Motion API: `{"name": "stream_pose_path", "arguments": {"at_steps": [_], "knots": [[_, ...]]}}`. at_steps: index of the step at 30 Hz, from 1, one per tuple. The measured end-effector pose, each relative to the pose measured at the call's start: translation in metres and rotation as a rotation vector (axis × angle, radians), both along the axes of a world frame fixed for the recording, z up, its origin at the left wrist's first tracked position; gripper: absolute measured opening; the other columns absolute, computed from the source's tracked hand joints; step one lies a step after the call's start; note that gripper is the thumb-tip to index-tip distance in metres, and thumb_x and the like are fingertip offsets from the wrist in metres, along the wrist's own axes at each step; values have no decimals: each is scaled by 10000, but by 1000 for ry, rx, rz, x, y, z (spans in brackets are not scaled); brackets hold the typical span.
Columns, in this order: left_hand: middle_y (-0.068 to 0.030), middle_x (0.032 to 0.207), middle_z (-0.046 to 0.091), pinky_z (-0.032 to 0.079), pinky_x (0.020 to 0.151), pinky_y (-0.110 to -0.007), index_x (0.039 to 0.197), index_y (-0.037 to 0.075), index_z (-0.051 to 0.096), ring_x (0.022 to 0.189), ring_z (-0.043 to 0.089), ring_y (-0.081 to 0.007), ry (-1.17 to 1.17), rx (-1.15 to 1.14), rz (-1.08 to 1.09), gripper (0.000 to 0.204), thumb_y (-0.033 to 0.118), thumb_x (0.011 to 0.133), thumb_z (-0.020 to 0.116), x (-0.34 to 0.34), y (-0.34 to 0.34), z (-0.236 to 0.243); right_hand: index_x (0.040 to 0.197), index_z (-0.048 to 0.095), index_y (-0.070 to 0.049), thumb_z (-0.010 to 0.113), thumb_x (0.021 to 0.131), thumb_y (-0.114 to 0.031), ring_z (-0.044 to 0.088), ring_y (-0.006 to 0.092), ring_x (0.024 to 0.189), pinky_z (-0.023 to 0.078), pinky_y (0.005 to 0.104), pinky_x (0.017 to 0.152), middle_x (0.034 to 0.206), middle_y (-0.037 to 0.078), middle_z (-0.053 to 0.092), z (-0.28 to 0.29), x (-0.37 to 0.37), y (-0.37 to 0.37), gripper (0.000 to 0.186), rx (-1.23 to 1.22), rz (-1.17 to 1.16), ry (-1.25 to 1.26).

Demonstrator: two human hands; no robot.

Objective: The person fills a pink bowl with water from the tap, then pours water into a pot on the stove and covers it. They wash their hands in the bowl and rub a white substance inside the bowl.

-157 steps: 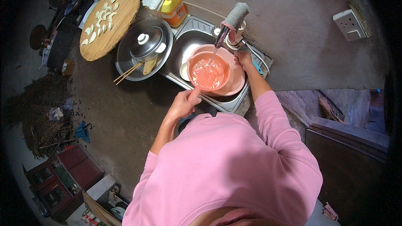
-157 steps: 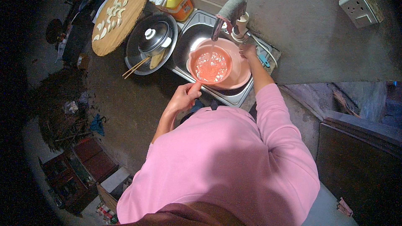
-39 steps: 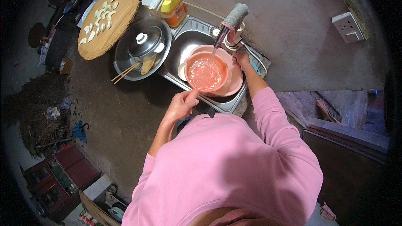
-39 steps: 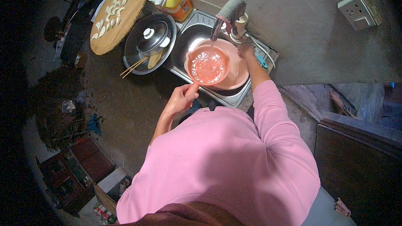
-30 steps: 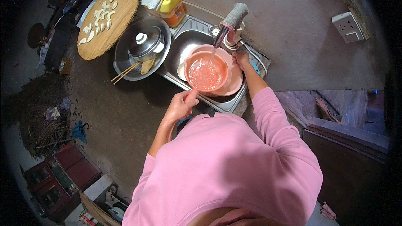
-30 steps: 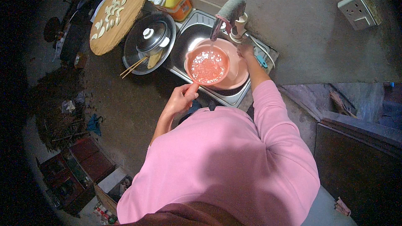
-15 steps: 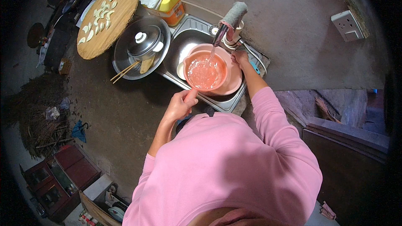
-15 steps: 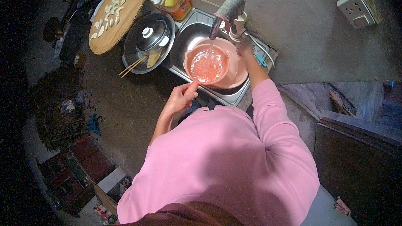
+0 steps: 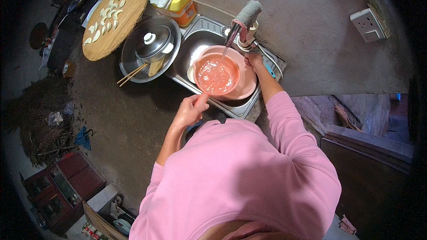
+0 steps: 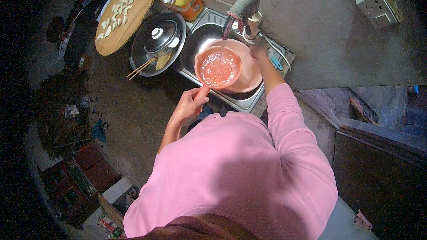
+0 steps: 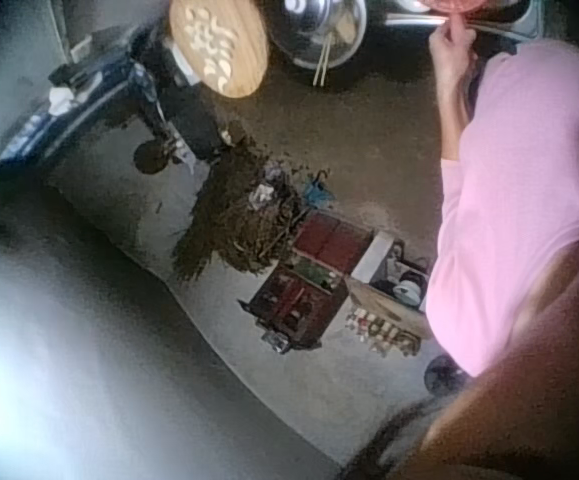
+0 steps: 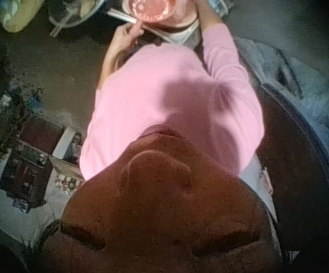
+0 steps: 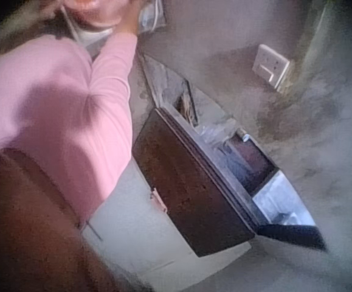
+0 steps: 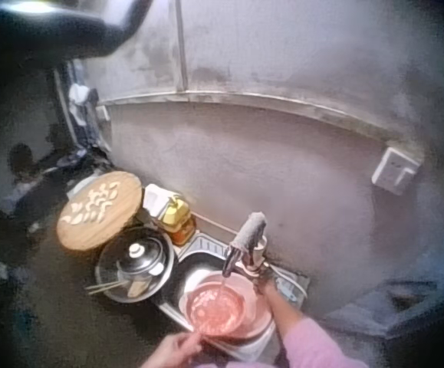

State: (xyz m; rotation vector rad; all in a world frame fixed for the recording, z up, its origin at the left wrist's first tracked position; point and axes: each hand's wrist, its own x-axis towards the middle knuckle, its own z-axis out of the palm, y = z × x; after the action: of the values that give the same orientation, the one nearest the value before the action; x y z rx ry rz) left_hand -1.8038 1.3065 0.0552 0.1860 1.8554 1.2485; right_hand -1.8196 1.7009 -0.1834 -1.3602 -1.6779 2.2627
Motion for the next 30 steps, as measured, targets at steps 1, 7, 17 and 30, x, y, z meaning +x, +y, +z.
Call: {"name": "stream_pose_path", "arguments": {"at_steps": [1, 7, 17, 30], "knots": [[-15, 599, 544, 373, 397, -247, 1207, -76, 593, 461, 499, -92, -3, -2, 4, 414, 114, 852, 687, 0, -2, -2, 722, 612, -31, 657, 864, -90, 564, 138, 502, 449, 262, 437, 652, 65, 613, 2, -2, -5, 160, 15, -4, -14], [-14, 596, 543, 376, 397, -248, 1203, -71, 597, 459, 497, -91, -2, 3, 10, 399, 106, 854, 680, 1, -4, -6, 744, 627, -19, 662, 872, -97, 568, 140, 511, 445, 261, 440, 659, 66, 617, 5, -5, -12, 154, 34, -27, -14], [-19, 607, 555, 390, 409, -249, 1220, -78, 587, 470, 508, -92, -14, 1, 4, 416, 101, 857, 682, 1, -3, -7, 687, 603, -41, 626, 872, -85, 547, 129, 489, 425, 255, 427, 638, 56, 598, 3, -4, -14, 192, 48, -51, 9], [-21, 591, 547, 370, 397, -252, 1206, -73, 591, 451, 495, -92, -25, 25, -2, 408, 120, 860, 687, -2, -5, -13, 736, 630, -56, 630, 872, -131, 554, 136, 483, 487, 285, 447, 662, 55, 622, 3, -2, -5, 155, 116, -9, -95]]}}
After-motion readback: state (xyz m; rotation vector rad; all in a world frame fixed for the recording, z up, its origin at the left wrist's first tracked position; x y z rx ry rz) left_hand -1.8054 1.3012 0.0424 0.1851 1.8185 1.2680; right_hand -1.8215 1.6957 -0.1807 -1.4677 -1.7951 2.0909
